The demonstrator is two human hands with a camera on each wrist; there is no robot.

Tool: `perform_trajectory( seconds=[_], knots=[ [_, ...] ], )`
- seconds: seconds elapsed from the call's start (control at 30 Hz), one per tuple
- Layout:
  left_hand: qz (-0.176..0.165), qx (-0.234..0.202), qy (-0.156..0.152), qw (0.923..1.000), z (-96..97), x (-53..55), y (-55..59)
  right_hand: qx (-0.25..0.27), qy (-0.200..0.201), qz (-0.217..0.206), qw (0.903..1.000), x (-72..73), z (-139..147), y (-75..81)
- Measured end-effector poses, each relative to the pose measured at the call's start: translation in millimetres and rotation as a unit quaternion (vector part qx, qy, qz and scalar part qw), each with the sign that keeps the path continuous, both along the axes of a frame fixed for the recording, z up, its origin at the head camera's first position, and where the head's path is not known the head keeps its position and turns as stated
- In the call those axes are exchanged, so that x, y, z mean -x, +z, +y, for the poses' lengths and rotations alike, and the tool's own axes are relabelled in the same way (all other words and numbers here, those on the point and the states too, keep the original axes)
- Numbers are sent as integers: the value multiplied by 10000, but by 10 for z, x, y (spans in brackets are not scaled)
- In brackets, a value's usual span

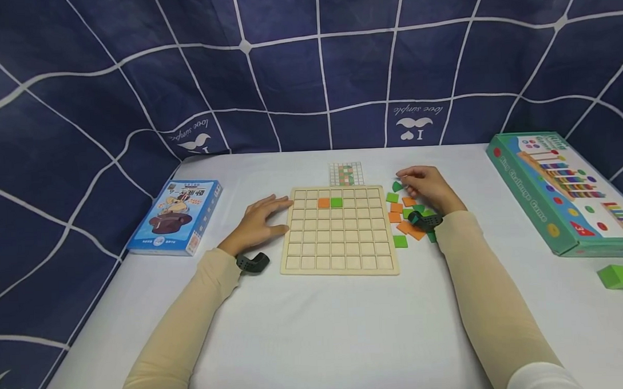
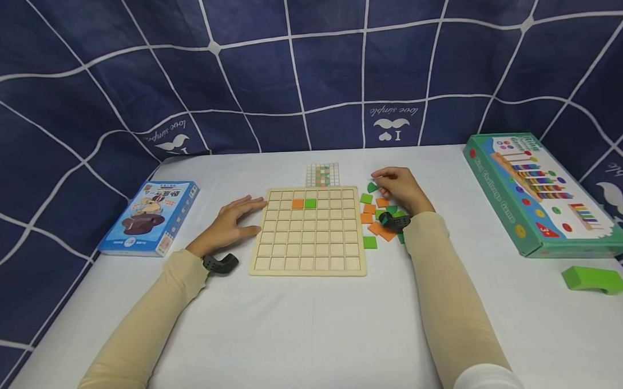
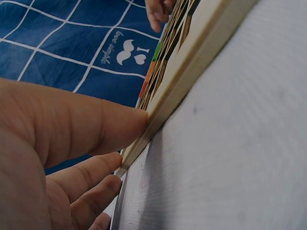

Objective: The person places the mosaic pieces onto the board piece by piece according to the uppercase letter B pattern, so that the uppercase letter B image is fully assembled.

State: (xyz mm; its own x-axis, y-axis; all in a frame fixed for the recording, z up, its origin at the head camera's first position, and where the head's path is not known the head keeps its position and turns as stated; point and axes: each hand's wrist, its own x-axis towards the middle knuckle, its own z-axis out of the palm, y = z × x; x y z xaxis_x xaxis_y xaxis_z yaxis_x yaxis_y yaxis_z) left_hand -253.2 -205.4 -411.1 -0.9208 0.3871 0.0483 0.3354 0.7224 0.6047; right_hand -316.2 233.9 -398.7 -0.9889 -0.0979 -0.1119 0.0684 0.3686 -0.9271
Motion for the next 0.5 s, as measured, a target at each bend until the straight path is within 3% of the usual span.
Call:
perform_trajectory(
  seconds=[0.13, 0.5],
  knots=[
    [21, -7, -8, 10000, 0, -1, -1, -470, 112, -159, 9987, -7, -24, 17],
    [51, -14, -36, 10000, -3, -13, 10, -839, 259, -51, 9961, -7, -51, 41]
  ],
)
